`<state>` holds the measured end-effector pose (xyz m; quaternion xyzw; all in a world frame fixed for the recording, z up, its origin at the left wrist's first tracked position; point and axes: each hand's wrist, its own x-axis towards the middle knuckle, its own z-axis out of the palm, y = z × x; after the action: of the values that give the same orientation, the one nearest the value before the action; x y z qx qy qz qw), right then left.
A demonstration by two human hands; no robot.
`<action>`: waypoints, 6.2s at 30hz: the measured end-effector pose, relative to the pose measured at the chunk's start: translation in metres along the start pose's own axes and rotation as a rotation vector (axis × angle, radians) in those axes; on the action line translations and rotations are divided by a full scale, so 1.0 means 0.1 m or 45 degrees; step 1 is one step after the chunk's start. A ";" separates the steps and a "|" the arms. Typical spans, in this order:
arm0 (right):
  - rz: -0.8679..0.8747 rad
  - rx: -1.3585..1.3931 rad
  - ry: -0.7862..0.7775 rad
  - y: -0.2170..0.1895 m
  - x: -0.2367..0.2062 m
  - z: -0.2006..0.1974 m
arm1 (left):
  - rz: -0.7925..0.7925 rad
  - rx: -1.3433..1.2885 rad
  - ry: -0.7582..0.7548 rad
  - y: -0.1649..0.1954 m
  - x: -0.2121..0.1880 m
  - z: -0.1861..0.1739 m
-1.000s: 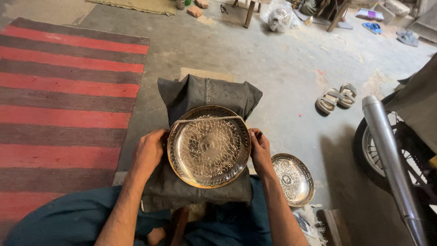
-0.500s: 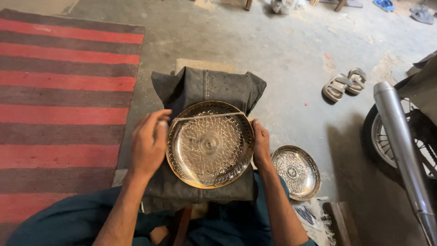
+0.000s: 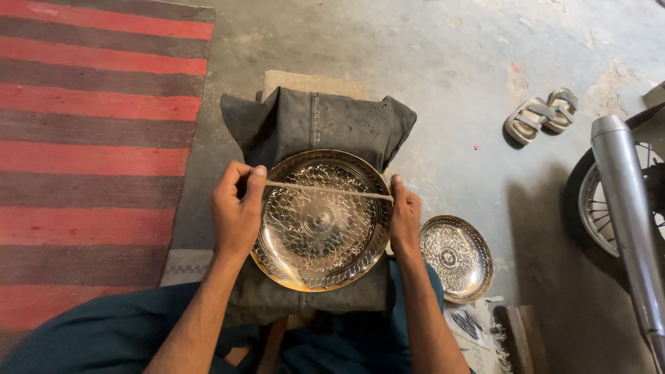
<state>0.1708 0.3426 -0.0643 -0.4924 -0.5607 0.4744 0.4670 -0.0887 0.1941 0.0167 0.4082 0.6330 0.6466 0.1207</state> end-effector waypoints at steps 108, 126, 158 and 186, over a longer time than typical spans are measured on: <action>-0.526 -0.042 -0.363 -0.74 -0.92 0.34 | 0.630 1.160 -0.591 1.04 -0.39 -0.58; -0.541 -0.076 -0.362 -0.82 -0.94 0.33 | 0.862 1.488 -0.495 0.91 -0.34 -0.53; -0.549 -0.119 -0.379 -0.84 -0.94 0.31 | 0.898 1.152 -0.438 0.63 -0.29 -0.56; -0.528 -0.138 -0.423 -0.86 -0.93 0.29 | 1.057 1.483 -0.367 0.59 -0.27 -0.54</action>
<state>0.1402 0.2421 0.0129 -0.3067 -0.7430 0.4123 0.4288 -0.0873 0.1267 0.0679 0.6938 0.6453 0.1372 -0.2889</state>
